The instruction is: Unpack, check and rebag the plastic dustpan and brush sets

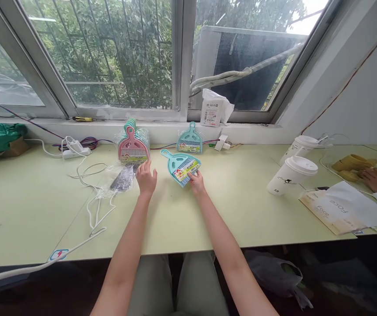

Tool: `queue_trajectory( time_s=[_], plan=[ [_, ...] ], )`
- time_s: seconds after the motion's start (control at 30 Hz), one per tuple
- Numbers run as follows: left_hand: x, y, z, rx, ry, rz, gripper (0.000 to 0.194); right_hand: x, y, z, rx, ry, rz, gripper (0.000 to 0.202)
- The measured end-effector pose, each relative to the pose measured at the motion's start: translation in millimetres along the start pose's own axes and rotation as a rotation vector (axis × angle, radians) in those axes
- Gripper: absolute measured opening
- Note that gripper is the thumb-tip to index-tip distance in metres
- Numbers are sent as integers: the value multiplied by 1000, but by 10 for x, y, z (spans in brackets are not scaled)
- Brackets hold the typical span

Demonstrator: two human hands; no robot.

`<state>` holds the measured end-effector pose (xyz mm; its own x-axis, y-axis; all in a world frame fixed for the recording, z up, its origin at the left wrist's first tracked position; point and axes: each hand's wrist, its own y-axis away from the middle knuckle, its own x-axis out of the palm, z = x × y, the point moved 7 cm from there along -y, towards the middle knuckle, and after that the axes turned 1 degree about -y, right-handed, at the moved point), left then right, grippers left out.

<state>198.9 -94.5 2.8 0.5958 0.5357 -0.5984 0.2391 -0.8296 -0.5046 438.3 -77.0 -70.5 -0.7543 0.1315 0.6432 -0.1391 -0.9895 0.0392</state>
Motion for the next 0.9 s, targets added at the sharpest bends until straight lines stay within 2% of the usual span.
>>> queue_trajectory(
  time_s=[0.07, 0.13, 0.2, 0.27, 0.33, 0.37, 0.43, 0.5, 0.53, 0.57, 0.63, 0.67, 0.73, 0.77, 0.83, 0.9],
  plan=[
    [88, 51, 55, -9, -225, 132, 47, -43, -1, 49, -21, -15, -17, 48],
    [313, 191, 59, -18, -332, 339, 48, -70, 4, 92, -40, -17, -28, 47],
    [557, 374, -84, 61, -329, 504, 51, -84, 13, 134, -59, -12, -29, 48],
    [721, 535, -367, 241, -243, 587, 52, -96, 22, 176, -77, -3, -32, 48],
    [723, 601, -626, 388, -176, 556, 45, -118, 27, 210, -93, 4, -47, 48],
    [657, 575, -695, 409, -177, 485, 41, -132, 27, 222, -97, 3, -58, 47],
    [428, 438, -668, 329, -252, 266, 40, -156, 23, 239, -105, -9, -70, 47],
    [203, 300, -459, 155, -355, 99, 44, -170, 14, 252, -114, -20, -69, 47],
    [156, 257, -317, 64, -393, 95, 48, -175, 10, 256, -118, -22, -66, 47],
    [164, 236, -177, -12, -416, 144, 54, -180, 6, 260, -121, -23, -66, 48],
    [305, 268, 20, -85, -408, 321, 60, -192, 2, 266, -122, -19, -73, 48],
    [409, 312, 45, -73, -372, 411, 60, -197, 2, 269, -121, -14, -75, 48],
    [614, 414, -73, 39, -231, 531, 58, -206, 5, 277, -117, 3, -76, 48],
    [683, 455, -181, 106, -138, 548, 55, -211, 6, 281, -114, 13, -76, 48],
    [729, 479, -368, 176, 44, 501, 49, -227, 11, 287, -106, 24, -80, 48],
    [660, 415, -401, 120, 155, 371, 49, -243, 14, 288, -97, 29, -88, 47]
  ],
)
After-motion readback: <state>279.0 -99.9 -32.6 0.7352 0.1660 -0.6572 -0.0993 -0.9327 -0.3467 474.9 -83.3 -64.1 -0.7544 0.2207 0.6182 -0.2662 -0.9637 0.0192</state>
